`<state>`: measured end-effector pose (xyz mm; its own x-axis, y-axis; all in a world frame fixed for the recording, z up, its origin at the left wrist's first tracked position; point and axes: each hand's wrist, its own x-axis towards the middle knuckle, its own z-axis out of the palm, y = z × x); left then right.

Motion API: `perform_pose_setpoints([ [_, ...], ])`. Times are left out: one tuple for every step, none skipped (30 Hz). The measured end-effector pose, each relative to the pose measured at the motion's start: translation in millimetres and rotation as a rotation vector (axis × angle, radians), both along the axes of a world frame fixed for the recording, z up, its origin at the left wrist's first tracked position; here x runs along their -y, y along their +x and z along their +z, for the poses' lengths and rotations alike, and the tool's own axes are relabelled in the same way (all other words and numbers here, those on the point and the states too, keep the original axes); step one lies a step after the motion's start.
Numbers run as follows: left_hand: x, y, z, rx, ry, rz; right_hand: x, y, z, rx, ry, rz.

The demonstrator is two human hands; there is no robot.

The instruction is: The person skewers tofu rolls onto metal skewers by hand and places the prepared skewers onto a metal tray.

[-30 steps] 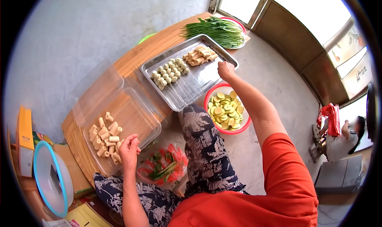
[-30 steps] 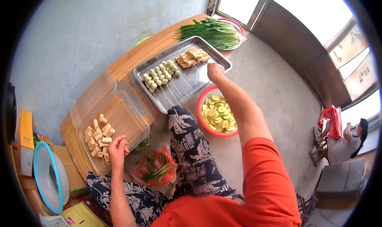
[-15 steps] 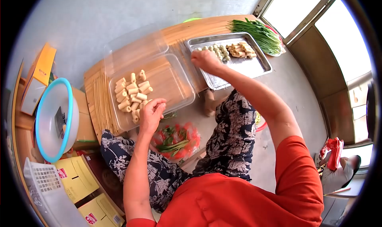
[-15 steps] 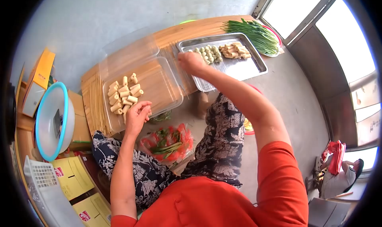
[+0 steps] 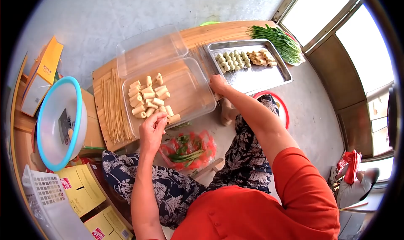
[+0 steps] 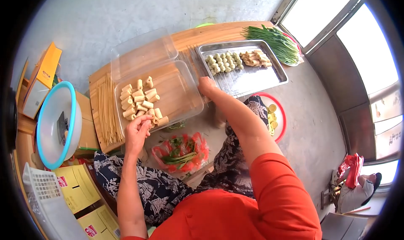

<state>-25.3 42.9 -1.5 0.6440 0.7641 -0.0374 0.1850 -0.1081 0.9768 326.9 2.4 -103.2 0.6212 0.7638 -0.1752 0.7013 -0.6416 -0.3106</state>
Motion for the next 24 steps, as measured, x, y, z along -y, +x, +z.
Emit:
perform_pose_setpoints([
  [0,-2,1,-0.022,-0.006,0.007,-2,0,-3,0.052,-0.057,0.012],
  [-1,-4,3,-0.023,-0.003,0.009,-5,0,-6,0.103,-0.115,0.025],
  [-1,-6,4,-0.022,-0.011,0.013,-6,1,-8,0.102,-0.113,0.025],
  [-1,-7,4,-0.021,-0.018,0.016,-6,2,-10,0.127,-0.1,0.051],
  [-1,-7,4,-0.021,-0.017,0.013,-6,4,-12,0.152,-0.088,0.076],
  [-1,-7,5,-0.024,-0.017,0.016,-6,7,-13,0.152,-0.087,0.074],
  [-1,-8,5,-0.028,-0.016,0.02,-7,6,-7,0.071,-0.125,0.027],
  [-2,-7,3,-0.027,-0.015,0.019,-8,4,-1,-0.009,-0.164,-0.02],
  [-2,-7,2,-0.02,-0.016,0.016,-9,5,-4,-0.01,-0.164,-0.02],
  [-1,-7,1,-0.013,-0.017,0.013,-9,6,-7,-0.013,-0.134,-0.068],
  [0,-8,-2,-0.014,-0.016,0.013,-8,6,-10,-0.016,-0.104,-0.117],
  [0,-7,-4,-0.008,-0.017,0.011,-7,9,-11,-0.017,-0.101,-0.115],
  [-1,-6,-6,0.0,-0.016,0.008,-5,10,-6,-0.075,-0.096,-0.066],
  [-1,-6,-6,0.0,-0.012,0.008,-2,10,0,-0.135,-0.092,-0.019],
  [-1,-5,-8,-0.002,0.001,-0.002,1,12,-2,-0.133,-0.09,-0.023],
  [0,-5,-8,-0.005,0.013,-0.011,3,14,-5,-0.161,0.036,-0.015],
  [1,-5,-9,-0.003,0.015,-0.014,4,16,-7,-0.185,0.163,-0.007],
  [0,-6,-10,-0.001,0.003,-0.021,6,19,-8,-0.183,0.166,-0.008],
  [-1,-6,-11,0.001,-0.007,-0.026,7,19,1,-0.248,0.126,-0.035],
  [-1,-6,-13,0.002,-0.005,-0.025,8,15,11,-0.315,0.086,-0.06],
  [-1,-6,-15,0.013,0.002,-0.023,9,12,16,-0.315,0.087,-0.058],
  [0,-6,-14,0.023,0.007,-0.022,9,11,18,-0.281,0.08,-0.067],
  [0,-8,-13,0.021,0.005,-0.021,9,10,20,-0.248,0.073,-0.077],
  [0,-10,-10,0.018,-0.016,-0.027,10,8,22,-0.25,0.071,-0.077],
])
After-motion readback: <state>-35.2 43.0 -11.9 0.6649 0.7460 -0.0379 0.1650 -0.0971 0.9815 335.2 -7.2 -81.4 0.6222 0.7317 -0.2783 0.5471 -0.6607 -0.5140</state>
